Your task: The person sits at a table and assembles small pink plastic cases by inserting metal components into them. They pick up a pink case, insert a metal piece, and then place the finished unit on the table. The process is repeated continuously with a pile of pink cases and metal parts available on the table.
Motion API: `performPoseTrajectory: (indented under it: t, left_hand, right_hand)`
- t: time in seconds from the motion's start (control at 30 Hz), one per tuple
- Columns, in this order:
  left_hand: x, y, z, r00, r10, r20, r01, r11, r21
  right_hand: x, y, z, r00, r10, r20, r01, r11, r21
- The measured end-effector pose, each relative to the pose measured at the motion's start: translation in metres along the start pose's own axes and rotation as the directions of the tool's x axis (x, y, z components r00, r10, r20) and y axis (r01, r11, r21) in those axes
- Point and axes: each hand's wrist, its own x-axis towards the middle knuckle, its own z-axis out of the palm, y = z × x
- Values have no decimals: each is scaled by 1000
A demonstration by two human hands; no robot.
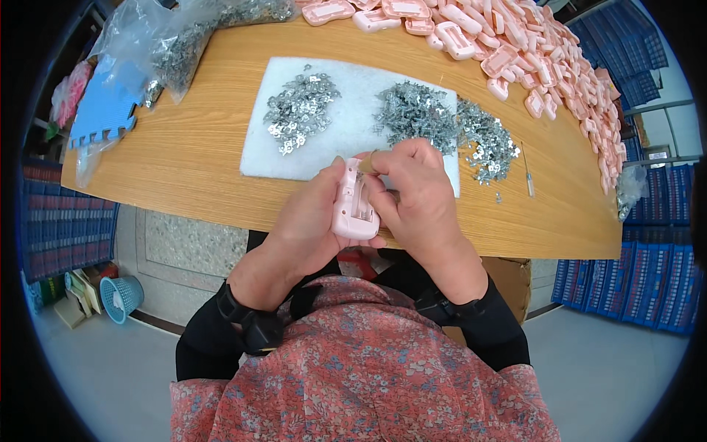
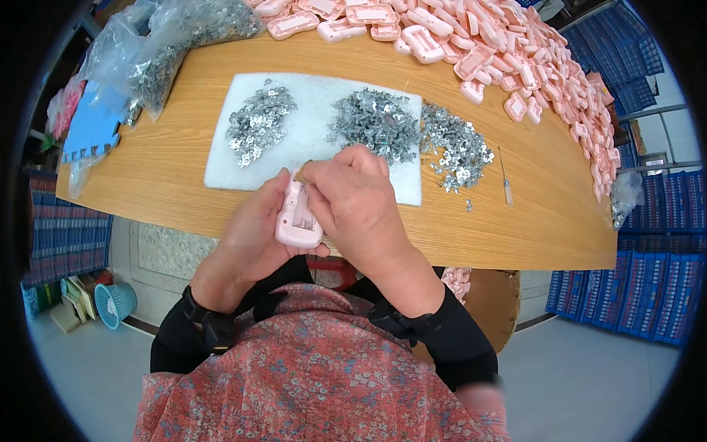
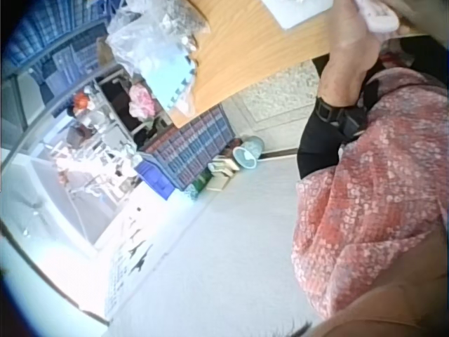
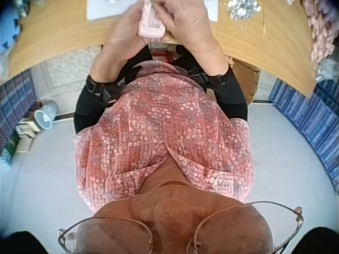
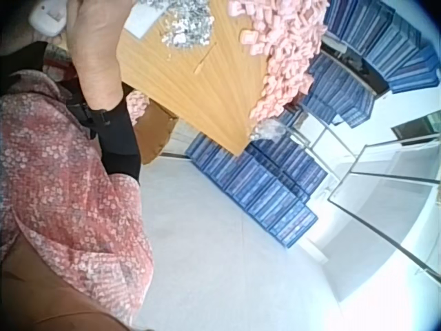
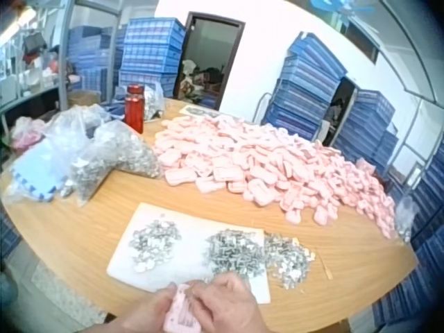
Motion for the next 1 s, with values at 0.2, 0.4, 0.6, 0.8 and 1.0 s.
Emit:
performPoseTrajectory:
  t: [0.2, 0.4, 0.6, 0.8, 1.0]
  left_hand:
    - [2, -2, -5, 1000, 5, 23, -6, 1000, 17]
    - [2, -1, -1, 1000, -9, -7, 9, 998, 67]
    - [4, -3, 0, 1000, -5, -20, 8, 993, 114]
    - [4, -5, 8, 999, 12, -37, -4, 976, 218]
    - [7, -3, 5, 1000, -15, -6, 16, 983, 183]
  right_hand:
    - [-2, 3, -5, 999, 52, 13, -52, 998, 21]
    - [-2, 1, -11, 989, 148, 24, -150, 978, 145]
    - [-3, -2, -10, 988, 139, 65, -147, 978, 147]
    - [-3, -4, -5, 992, 121, 39, -123, 990, 68]
    - [-4, -3, -7, 940, 330, 87, -341, 915, 216]
